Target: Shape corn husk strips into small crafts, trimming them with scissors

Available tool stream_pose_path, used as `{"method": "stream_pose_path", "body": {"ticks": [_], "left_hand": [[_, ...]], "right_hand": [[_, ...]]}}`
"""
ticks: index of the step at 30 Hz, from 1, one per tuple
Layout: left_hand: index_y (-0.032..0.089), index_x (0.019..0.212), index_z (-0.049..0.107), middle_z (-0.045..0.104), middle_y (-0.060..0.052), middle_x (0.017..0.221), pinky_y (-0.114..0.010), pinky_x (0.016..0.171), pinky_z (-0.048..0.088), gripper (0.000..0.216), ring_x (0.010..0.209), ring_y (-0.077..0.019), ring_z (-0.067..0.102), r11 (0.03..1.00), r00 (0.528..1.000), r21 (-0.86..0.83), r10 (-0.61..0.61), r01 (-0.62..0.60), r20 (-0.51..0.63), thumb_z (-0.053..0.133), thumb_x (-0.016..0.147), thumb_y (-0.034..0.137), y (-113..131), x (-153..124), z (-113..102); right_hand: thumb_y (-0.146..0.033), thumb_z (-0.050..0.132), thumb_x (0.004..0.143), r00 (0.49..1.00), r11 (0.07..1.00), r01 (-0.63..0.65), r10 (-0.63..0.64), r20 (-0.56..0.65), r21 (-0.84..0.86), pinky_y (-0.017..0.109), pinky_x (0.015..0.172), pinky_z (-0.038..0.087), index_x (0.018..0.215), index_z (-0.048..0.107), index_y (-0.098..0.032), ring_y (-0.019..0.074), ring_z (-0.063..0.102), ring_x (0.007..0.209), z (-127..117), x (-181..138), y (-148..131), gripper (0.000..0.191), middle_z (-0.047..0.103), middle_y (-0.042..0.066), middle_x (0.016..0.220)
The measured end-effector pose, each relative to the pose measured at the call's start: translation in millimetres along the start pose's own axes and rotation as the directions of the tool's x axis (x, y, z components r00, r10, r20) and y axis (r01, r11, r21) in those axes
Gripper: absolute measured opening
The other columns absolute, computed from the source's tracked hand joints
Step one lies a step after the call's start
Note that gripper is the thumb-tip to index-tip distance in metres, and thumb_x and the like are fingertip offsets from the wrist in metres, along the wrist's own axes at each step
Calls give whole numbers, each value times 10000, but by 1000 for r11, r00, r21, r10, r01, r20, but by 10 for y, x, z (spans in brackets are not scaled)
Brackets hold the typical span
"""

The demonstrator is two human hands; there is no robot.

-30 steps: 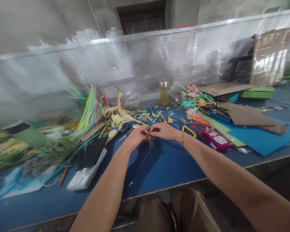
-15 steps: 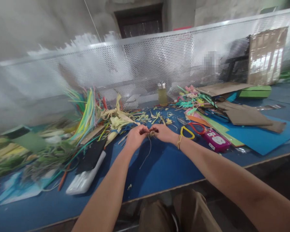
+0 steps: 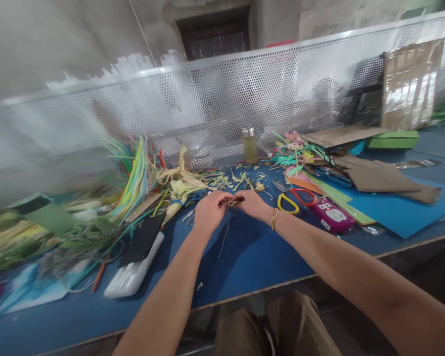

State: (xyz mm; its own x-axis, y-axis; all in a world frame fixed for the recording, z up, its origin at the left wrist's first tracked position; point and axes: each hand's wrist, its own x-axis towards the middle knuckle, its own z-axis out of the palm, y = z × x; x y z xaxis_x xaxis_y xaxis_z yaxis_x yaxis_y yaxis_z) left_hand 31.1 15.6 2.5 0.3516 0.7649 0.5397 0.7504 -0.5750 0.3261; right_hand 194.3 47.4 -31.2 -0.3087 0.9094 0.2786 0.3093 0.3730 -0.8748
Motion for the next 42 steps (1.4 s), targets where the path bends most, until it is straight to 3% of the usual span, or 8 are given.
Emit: {"method": "stream_pose_path", "body": {"ticks": [8, 15, 20, 23, 26, 31, 35, 42], "left_hand": [[226, 961, 661, 656, -61, 937, -296, 774, 432, 251, 889, -208, 590, 992, 998, 116, 47, -51, 37, 530, 777, 117, 12, 2, 35], [183, 881, 579, 645, -23, 859, -268, 774, 473, 156, 791, -146, 604, 937, 993, -335, -113, 101, -18, 533, 742, 129, -79, 10, 104], [165, 915, 574, 627, -25, 828, -265, 734, 483, 210, 749, -138, 599, 872, 986, -473, -162, 129, -29, 562, 709, 130, -149, 19, 134], [168, 973, 610, 624, -48, 905, -277, 733, 491, 263, 773, -146, 602, 874, 986, -472, -157, 114, -52, 584, 711, 157, -173, 25, 139], [185, 903, 666, 618, -61, 967, -289, 761, 486, 194, 834, -164, 596, 918, 990, -389, -112, 72, -81, 596, 722, 184, -166, 30, 115], [184, 755, 653, 626, -40, 829, -283, 767, 458, 73, 829, -171, 578, 951, 993, -306, -78, 49, -83, 581, 753, 197, -151, 24, 92], [183, 778, 634, 630, -28, 814, -273, 715, 447, 92, 769, -157, 570, 930, 990, -366, -86, 39, -111, 543, 773, 170, -177, 18, 118], [180, 734, 629, 608, -32, 800, -264, 682, 430, 97, 755, -154, 553, 931, 987, -364, -28, -31, -157, 541, 767, 158, -133, 25, 90]], "right_hand": [[-201, 575, 739, 994, 994, -101, 102, -30, 32, 209, 583, 377, 692, 651, -137, 92, 474, 591, 52, 11, 23, 110, 598, -4, 634], [-173, 613, 699, 991, 973, -123, 131, -25, 197, 212, 648, 422, 766, 673, -142, 95, 532, 650, 17, -19, -84, 96, 657, 6, 728], [-152, 623, 689, 995, 976, -86, 92, -22, 201, 210, 658, 426, 748, 673, -132, 96, 542, 653, 20, -12, -52, 79, 655, 3, 708], [-162, 634, 675, 996, 988, -72, 77, -35, 135, 214, 639, 415, 738, 665, -136, 96, 534, 634, 25, -4, -32, 75, 643, -2, 690], [-179, 621, 687, 998, 1000, -27, 28, -54, 8, 217, 625, 399, 726, 655, -147, 98, 530, 637, 10, -11, -51, 61, 632, -4, 689], [-206, 612, 705, 994, 991, 24, -39, -107, -135, 222, 626, 395, 720, 643, -160, 106, 532, 655, -53, -27, -131, 58, 628, 1, 696], [-172, 558, 743, 976, 998, 4, -17, -216, -61, 221, 662, 417, 777, 662, -162, 111, 566, 706, -86, -11, -162, 110, 659, 9, 761], [-199, 620, 750, 996, 999, 48, -46, -72, 18, 207, 621, 411, 785, 715, -138, 111, 584, 665, -80, -16, -156, 119, 694, 20, 734]]}}
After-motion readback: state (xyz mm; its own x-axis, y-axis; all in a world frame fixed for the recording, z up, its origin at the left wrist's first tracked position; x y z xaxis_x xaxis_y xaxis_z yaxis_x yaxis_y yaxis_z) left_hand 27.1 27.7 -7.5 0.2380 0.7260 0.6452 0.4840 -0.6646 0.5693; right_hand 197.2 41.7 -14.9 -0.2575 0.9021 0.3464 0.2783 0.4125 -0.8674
